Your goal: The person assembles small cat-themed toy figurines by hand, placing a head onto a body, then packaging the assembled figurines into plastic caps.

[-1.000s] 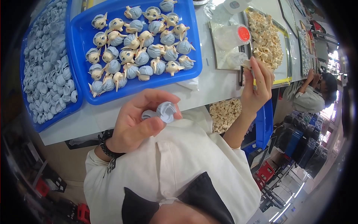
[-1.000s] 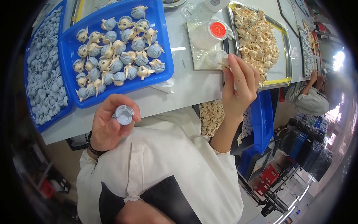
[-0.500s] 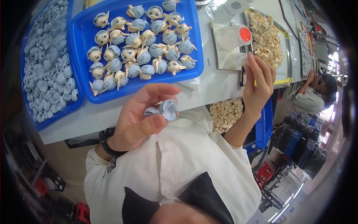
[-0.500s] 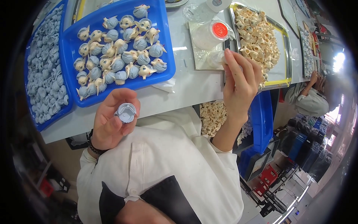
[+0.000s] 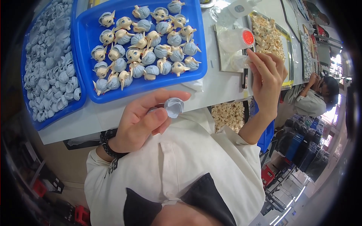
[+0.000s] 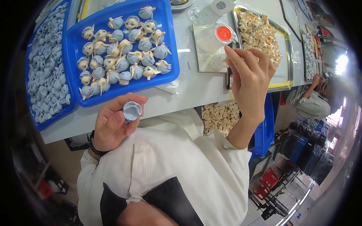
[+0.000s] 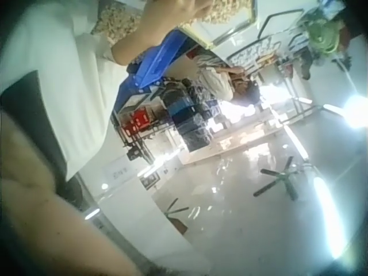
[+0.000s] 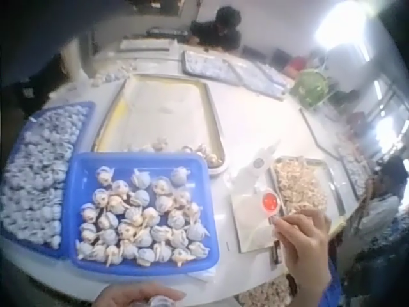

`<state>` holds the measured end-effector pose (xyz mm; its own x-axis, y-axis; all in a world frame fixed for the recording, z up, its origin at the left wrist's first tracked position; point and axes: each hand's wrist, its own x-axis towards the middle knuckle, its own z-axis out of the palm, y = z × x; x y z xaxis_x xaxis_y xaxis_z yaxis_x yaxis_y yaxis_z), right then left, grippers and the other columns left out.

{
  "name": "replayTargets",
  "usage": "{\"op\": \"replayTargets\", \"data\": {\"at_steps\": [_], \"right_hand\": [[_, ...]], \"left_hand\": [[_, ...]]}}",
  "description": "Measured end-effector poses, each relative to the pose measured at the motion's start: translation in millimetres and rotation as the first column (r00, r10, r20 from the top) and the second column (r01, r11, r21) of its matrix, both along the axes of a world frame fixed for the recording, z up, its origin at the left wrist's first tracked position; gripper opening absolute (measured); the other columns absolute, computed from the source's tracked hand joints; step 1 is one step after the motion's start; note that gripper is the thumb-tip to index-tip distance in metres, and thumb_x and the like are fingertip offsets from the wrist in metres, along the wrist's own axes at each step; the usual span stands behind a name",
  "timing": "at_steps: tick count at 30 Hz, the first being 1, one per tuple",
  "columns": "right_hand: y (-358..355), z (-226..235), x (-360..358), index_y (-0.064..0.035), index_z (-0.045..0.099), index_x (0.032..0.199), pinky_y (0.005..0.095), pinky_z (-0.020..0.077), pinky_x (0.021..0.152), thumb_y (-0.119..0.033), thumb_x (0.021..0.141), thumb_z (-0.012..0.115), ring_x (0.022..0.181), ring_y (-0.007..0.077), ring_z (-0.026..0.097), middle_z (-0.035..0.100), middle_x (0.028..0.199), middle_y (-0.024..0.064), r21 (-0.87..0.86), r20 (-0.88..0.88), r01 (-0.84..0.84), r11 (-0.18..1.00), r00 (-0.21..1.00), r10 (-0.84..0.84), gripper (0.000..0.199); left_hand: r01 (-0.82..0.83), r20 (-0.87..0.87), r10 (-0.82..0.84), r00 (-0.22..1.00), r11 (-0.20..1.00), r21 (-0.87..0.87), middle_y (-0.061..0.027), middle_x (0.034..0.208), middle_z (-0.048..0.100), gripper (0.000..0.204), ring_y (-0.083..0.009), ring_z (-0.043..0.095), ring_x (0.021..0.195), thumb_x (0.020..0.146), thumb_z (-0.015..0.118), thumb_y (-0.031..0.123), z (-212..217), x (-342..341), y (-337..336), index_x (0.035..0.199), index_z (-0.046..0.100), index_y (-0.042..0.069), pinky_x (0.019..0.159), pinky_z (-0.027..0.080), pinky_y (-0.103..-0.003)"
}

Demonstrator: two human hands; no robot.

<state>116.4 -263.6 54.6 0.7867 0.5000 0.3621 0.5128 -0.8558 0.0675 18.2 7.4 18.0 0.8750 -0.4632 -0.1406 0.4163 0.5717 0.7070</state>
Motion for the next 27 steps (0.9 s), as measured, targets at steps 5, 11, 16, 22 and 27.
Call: {"op": "replayTargets", "data": {"at_steps": [5,11,16,22,27], "right_hand": [[-2,6,-6,-0.0081,0.063,0.100,0.0330,0.0349,0.080,-0.003,0.072,0.063,0.087,0.0207,0.052,0.061,0.089,0.0034,0.125,0.004,-0.021,0.992,1.000,0.021,0.029],[44,-4,-44,0.0010,0.060,0.094,0.0325,0.0428,0.071,-0.014,0.071,0.066,0.083,0.0253,0.054,0.061,0.088,0.0133,0.786,0.135,-0.266,0.558,0.955,0.264,0.028],[79,-15,-53,-0.0025,0.062,0.094,0.0300,0.0425,0.065,-0.016,0.065,0.072,0.076,0.0235,0.053,0.062,0.089,0.0110,0.842,0.151,-0.394,0.369,0.827,0.541,0.034],[87,-3,-48,-0.0046,0.064,0.094,0.0278,0.0420,0.064,-0.017,0.062,0.073,0.076,0.0213,0.051,0.061,0.089,0.0071,0.812,0.094,-0.422,0.404,0.777,0.622,0.035],[86,8,-42,-0.0049,0.065,0.095,0.0288,0.0406,0.067,-0.019,0.061,0.071,0.078,0.0212,0.049,0.060,0.087,0.0052,0.705,-0.095,-0.429,0.564,0.732,0.675,0.037]], "left_hand": [[0.037,-0.012,-0.037,0.999,0.999,0.009,-0.0026,0.101,0.055,0.038,-0.0034,0.041,0.062,0.088,0.045,0.019,0,1,3,0.119,0.047,-0.001,0.056,0.035,-0.017],[-0.098,0.024,0.096,0.995,0.987,0.129,-0.0098,0.090,0.057,0.047,-0.0080,0.051,0.068,0.077,0.065,0.029,2,-1,-6,0.107,0.047,-0.002,0.057,0.038,-0.018],[-0.152,0.167,0.129,0.977,0.979,0.134,-0.0134,0.093,0.057,0.041,-0.0155,0.055,0.086,0.071,0.073,0.016,-3,-4,-6,0.100,0.046,0.001,0.074,0.043,-0.026],[-0.271,0.337,0.205,0.919,0.949,0.160,-0.0107,0.098,0.056,0.040,-0.0094,0.050,0.076,0.069,0.073,0.005,-2,-6,-5,0.102,0.050,0.002,0.064,0.040,-0.022],[-0.359,0.422,0.248,0.872,0.911,0.205,-0.0053,0.096,0.058,0.038,-0.0028,0.046,0.062,0.068,0.074,0.004,-2,-6,-4,0.102,0.058,0.003,0.051,0.036,-0.016]]}}
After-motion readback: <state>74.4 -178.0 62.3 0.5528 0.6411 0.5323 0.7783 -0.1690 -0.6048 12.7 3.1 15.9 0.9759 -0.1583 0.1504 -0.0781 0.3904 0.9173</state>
